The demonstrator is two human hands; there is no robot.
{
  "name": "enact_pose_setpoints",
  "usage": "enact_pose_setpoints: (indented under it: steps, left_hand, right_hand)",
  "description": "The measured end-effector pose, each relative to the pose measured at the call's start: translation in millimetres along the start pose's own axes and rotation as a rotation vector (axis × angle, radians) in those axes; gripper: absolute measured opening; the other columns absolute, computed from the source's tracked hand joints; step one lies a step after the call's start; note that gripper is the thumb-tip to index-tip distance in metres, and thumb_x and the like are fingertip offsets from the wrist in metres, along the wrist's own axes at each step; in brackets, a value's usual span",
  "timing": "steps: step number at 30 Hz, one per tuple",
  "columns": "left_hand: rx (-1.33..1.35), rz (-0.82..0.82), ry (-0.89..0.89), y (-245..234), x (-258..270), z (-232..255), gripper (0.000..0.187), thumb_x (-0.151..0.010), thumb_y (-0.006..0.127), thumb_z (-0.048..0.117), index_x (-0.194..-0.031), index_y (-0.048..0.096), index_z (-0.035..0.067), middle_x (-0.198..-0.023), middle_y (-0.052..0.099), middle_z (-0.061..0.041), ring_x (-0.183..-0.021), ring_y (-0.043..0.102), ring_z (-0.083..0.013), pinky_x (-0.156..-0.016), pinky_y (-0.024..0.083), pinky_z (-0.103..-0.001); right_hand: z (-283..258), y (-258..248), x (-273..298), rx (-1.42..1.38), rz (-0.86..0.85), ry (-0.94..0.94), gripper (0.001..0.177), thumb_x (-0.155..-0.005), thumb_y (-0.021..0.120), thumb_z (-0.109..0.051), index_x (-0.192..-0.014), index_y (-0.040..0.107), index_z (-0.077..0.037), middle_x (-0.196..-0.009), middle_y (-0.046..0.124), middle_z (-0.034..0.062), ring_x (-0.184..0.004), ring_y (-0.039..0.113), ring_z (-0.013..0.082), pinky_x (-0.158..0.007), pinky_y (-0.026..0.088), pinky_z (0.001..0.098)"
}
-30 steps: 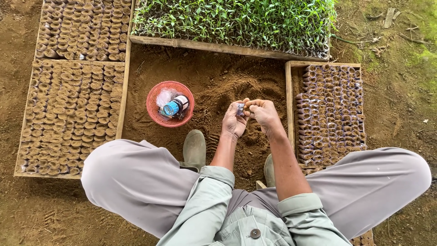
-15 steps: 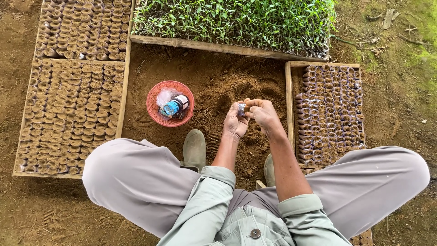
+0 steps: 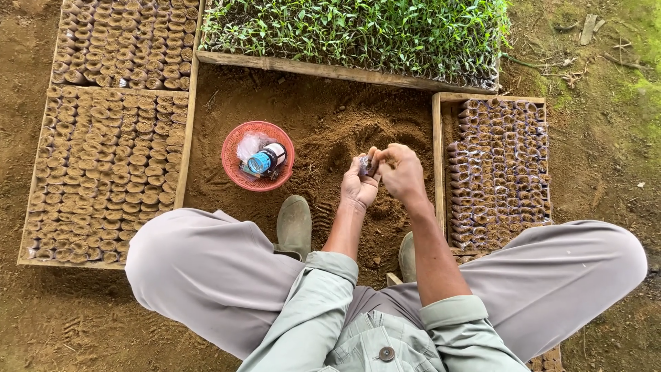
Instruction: Filling small plastic seedling pots with soil and arranging them in a seedling tray.
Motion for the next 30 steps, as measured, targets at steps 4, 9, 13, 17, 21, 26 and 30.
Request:
enact_pose_setpoints:
  steps: [4,9,13,17,21,26,30]
  left_hand:
    - [0.006,0.038,0.015,9,13,-4,0.016,-0.102,0.063,0.015,-0.102,0.066,0.000,-0.116,0.072,-0.028,-0.103,0.073,-0.0416,-0.093,0.063,-0.050]
    - [-0.139,0.073,-0.054,17,26,-7,0.011,-0.098,0.068,0.013,-0.096,0.072,0.003,-0.094,0.077,-0.018,-0.083,0.077,-0.0281,-0.081,0.066,-0.035]
    - [-0.205,0.136,-0.066,-38,-16,-4,0.018,-0.099,0.067,0.019,-0.093,0.074,0.004,-0.090,0.078,-0.015,-0.077,0.078,-0.0234,-0.076,0.067,-0.032]
    - [-0.627,0.096,0.065,-11,10,-2,0.015,-0.102,0.059,0.019,-0.115,0.067,0.016,-0.120,0.071,-0.008,-0.106,0.067,-0.0275,-0.095,0.053,-0.050]
    - [-0.621,-0.026,0.103,25,37,-5,0.032,-0.111,0.043,0.025,-0.138,0.057,0.013,-0.136,0.067,-0.006,-0.115,0.067,-0.0213,-0.100,0.049,-0.044]
    - [-0.558,-0.081,0.087,20,26,-14,0.029,-0.105,0.059,0.016,-0.133,0.061,0.006,-0.126,0.072,-0.017,-0.105,0.074,-0.0274,-0.097,0.056,-0.049]
    - [-0.444,-0.060,0.079,7,15,-11,0.029,-0.101,0.069,0.013,-0.126,0.065,0.000,-0.113,0.075,-0.023,-0.097,0.076,-0.0349,-0.097,0.059,-0.054]
  right_hand:
    - [-36,-7,20,0.178,-0.029,-0.205,0.025,-0.078,0.076,-0.001,-0.097,0.078,-0.017,-0.146,0.055,0.0215,-0.146,0.034,0.0526,-0.118,0.034,0.0604]
    - [-27,8,19,0.196,0.022,-0.308,0.013,-0.085,0.077,-0.007,-0.095,0.079,-0.016,-0.148,0.054,0.0183,-0.151,0.027,0.0472,-0.120,0.033,0.0551]
    - [-20,7,13,0.142,0.043,-0.286,0.009,-0.085,0.078,-0.007,-0.093,0.077,-0.011,-0.143,0.057,0.0209,-0.148,0.031,0.0505,-0.118,0.034,0.0588]
    - [4,3,5,0.049,0.084,-0.099,0.004,-0.087,0.077,-0.015,-0.087,0.077,-0.011,-0.144,0.058,0.0192,-0.149,0.032,0.0481,-0.120,0.031,0.0596]
    - [47,10,-8,-0.118,0.147,0.107,0.006,-0.082,0.080,-0.020,-0.081,0.079,-0.015,-0.135,0.064,0.0151,-0.143,0.042,0.0453,-0.116,0.036,0.0567]
    - [44,9,0,-0.429,0.187,0.295,0.006,-0.080,0.080,-0.012,-0.080,0.078,-0.007,-0.129,0.063,0.0188,-0.115,0.065,0.0332,-0.083,0.058,0.0412]
    - [29,4,1,-0.534,0.203,0.297,0.009,-0.087,0.078,-0.017,-0.087,0.079,-0.009,-0.128,0.063,0.0195,-0.114,0.061,0.0289,-0.081,0.058,0.0332]
Point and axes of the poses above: each hand's wrist, its own x-axis away from the middle knuckle, its own y-axis out of the palm, z = x × y, the point moved 7 cm from there along -x, towards the middle knuckle
